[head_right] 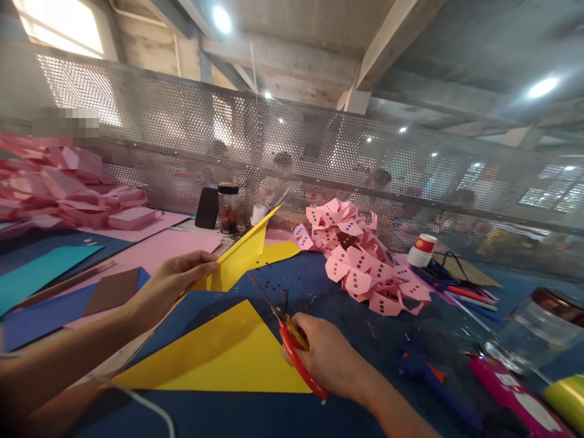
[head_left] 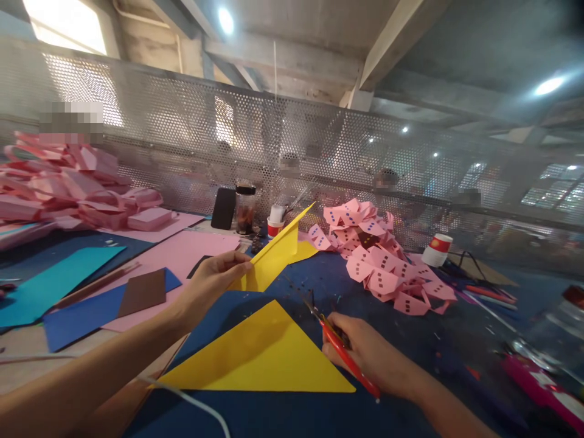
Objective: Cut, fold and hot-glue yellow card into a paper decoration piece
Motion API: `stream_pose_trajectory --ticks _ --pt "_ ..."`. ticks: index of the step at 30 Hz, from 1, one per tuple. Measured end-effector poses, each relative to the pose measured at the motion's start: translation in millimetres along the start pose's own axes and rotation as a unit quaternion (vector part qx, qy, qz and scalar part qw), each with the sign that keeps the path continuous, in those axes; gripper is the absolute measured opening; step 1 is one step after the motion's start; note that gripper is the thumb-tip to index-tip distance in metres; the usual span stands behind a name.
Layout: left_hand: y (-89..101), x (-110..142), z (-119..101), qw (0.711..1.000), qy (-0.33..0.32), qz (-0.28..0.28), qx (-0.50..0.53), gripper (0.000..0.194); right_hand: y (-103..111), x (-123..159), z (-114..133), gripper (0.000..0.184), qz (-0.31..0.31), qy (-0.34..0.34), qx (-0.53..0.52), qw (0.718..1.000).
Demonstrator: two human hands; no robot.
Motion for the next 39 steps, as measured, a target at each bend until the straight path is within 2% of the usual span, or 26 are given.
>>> stream_pose_trajectory --ticks 8,15,28,39 --pt "-3.4 3 -5 1.000 0.008 -0.002 -0.003 0.039 -3 2 2 0.015 0.012 -0.008 -0.033 0.999" --pt "-8.0 2 5 1.000 0.013 0.025 -0.002 0.034 -5 3 5 0.015 0.023 0.005 -0.021 0.999" --pt "-13.1 5 4 0.997 -0.027 0.057 -0.053 0.036 -7 6 9 0.018 0.026 0.005 -0.030 0.999" --pt "-13.7 7 3 0.998 -0.014 0.055 -0.036 0.037 -8 4 8 0.021 0.022 0.011 -0.020 0.999"
Point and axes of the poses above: each hand's wrist, its own x-axis away from the middle knuckle, its own y-axis out of the back of the hand, z = x × y, the point moved 5 cm from there along -x, towards the middle knuckle, and after that the axes turned 9 degrees about -z, right-handed, at the moved point
